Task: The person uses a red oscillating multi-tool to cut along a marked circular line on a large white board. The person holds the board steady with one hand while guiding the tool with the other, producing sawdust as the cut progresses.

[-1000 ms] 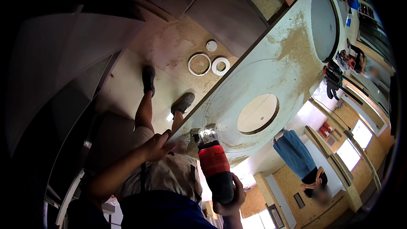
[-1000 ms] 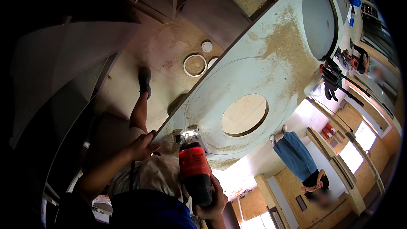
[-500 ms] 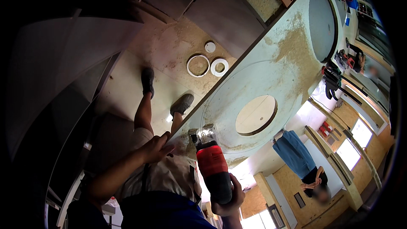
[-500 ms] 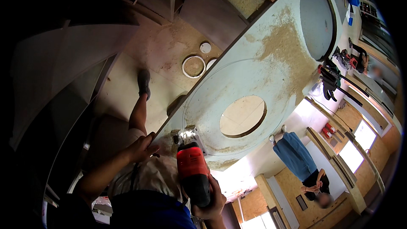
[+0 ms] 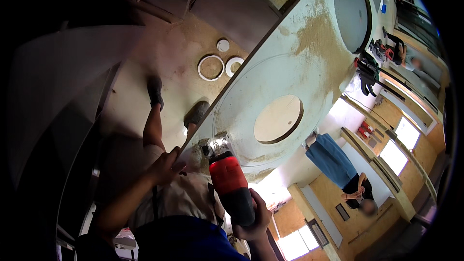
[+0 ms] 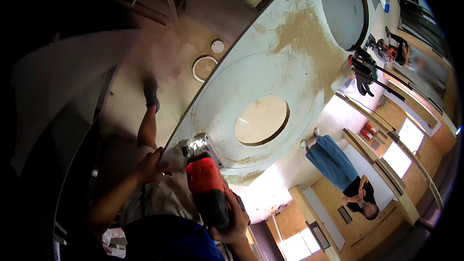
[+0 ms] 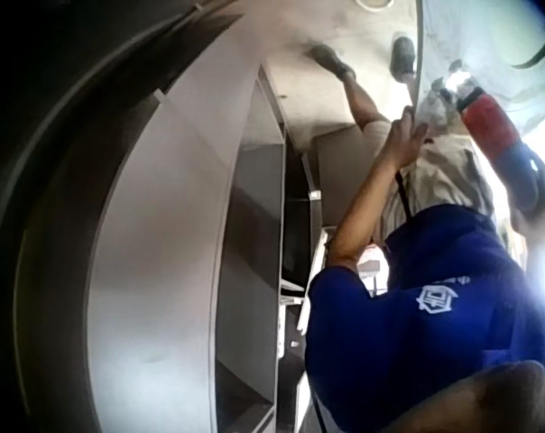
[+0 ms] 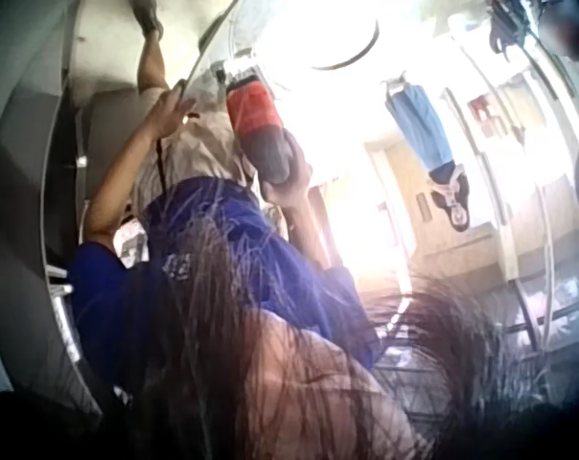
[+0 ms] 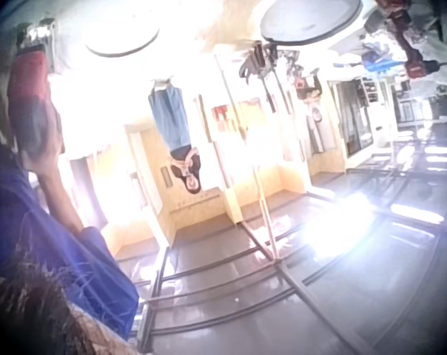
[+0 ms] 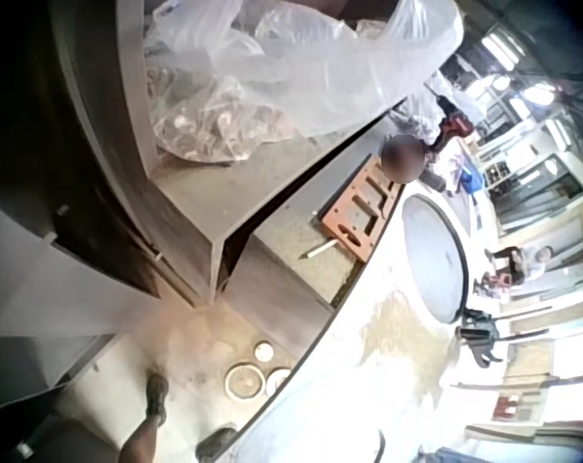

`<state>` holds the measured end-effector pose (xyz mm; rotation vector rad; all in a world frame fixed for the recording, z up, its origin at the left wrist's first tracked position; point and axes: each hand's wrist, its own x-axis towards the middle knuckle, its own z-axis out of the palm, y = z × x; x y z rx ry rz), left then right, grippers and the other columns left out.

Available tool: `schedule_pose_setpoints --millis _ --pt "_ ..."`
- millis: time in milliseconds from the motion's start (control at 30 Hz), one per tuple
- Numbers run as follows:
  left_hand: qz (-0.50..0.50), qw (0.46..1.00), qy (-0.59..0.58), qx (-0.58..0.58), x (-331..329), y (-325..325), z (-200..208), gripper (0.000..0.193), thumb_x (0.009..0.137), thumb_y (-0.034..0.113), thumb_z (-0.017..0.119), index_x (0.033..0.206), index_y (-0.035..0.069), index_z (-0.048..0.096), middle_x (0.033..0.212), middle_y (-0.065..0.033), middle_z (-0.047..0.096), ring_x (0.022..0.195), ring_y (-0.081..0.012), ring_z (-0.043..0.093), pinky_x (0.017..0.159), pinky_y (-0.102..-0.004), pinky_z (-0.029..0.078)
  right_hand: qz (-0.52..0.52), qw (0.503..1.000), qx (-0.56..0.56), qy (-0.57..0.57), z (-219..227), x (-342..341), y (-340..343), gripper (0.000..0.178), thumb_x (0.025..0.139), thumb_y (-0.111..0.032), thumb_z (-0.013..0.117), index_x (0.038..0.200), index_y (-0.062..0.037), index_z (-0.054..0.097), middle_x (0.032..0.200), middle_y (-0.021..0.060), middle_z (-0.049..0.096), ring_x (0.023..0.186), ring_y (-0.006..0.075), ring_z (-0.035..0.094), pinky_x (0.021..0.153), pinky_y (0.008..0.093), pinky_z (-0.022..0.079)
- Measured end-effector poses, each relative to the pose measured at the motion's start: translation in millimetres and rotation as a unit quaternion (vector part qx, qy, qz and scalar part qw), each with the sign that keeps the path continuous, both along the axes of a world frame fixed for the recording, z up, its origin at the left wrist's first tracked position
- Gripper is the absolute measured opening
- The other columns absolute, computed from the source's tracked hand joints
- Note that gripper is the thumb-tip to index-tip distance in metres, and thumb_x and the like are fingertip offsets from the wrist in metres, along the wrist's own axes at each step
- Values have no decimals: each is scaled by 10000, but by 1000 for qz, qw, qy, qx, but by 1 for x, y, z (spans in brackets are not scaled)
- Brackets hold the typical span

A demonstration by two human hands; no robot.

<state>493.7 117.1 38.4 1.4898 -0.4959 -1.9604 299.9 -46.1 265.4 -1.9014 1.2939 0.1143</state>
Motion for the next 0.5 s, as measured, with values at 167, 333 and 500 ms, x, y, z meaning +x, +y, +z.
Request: schedule_pose_setpoints --millis 167,333,500 --pt "-5 1000 2 -29 8 -11 5 261 1040 221 582 1094 -22 504 849 -167 692 769 -264 737 745 -397 628 -16 1000 -6 -1 0 8 0 744 671 -69 676 1382 67 502 901 212 744 841 285 770 752 339 586" --pt "38 997 64 10 5 -7 4 227 1032 167 589 1093 -30 495 862 -148 673 778 -229 723 757 -389 636 -9 1000 -9 14 -2 -1 6 762 666 -65 672 1393 68 490 885 205 744 826 263 767 736 325 580" --pt "-8 999 36 -4 10 -11 7 198 1035 131 566 1115 -35 492 889 -142 668 787 -217 716 780 -380 643 -8 1000 -14 12 -2 1 5 762 662 -63 681 1389 71 495 880 199 744 820 253 763 724 322 577"
